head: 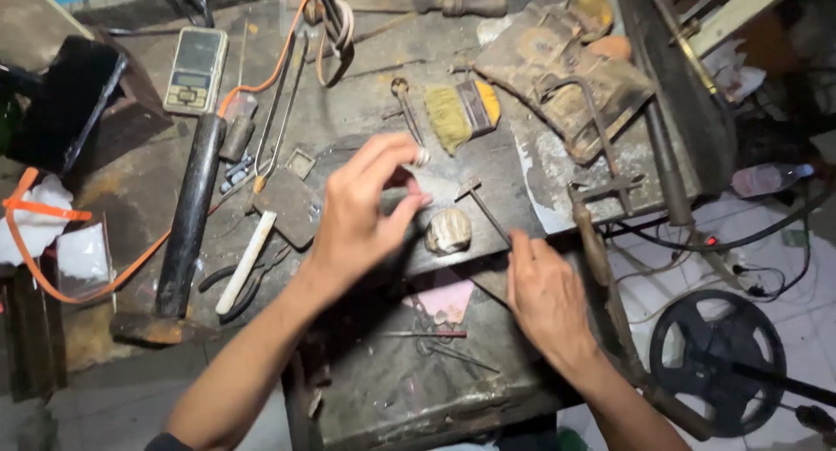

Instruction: Cleaning a small jewelry component with a brush and then using a rotary tool for drilling or polishing.

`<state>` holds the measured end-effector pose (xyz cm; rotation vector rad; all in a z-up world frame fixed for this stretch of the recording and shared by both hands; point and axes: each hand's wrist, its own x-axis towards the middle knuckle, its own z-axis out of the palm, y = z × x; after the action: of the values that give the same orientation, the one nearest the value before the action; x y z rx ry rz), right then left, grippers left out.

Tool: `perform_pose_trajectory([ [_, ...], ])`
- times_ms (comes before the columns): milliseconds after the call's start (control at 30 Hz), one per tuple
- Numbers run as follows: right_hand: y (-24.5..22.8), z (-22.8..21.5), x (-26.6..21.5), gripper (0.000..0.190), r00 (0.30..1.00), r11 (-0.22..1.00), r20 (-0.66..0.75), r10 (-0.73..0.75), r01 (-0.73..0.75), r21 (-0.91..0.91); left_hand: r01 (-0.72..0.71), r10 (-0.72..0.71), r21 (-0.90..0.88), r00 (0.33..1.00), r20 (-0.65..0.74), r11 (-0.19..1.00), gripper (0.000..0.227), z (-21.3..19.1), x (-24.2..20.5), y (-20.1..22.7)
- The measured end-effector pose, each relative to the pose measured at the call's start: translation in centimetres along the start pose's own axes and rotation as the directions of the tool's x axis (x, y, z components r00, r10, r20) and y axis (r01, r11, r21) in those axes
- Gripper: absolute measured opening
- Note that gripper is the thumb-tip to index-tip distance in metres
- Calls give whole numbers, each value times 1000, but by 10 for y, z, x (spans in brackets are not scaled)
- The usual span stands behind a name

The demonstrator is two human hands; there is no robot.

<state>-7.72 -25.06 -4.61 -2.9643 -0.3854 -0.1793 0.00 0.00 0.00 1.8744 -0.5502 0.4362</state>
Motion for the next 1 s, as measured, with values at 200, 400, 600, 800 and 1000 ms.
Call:
perform_pose_trajectory([
  [200,23,-10,5,21,988,995,-144,-61,71,67,-99,43,228,970,238,969,14,34,34,-121],
  [400,55,2,23,18,975,995,-203,-91,80,-63,-71,-226,629,897,379,774,8,-3,35,-95],
  [600,36,-6,44,21,961,994,-253,-111,100,-53,-18,-242,534,878,413,845,5,-16,26,-84],
  [800,-14,-10,145,42,968,928,-139,-211,243,281,-34,-267,536,839,474,843,17,-14,38,-79],
  [1000,-40,-18,193,81,933,923,351,83,-204,327,-45,-294,777,910,291,628,42,-34,11,-109],
])
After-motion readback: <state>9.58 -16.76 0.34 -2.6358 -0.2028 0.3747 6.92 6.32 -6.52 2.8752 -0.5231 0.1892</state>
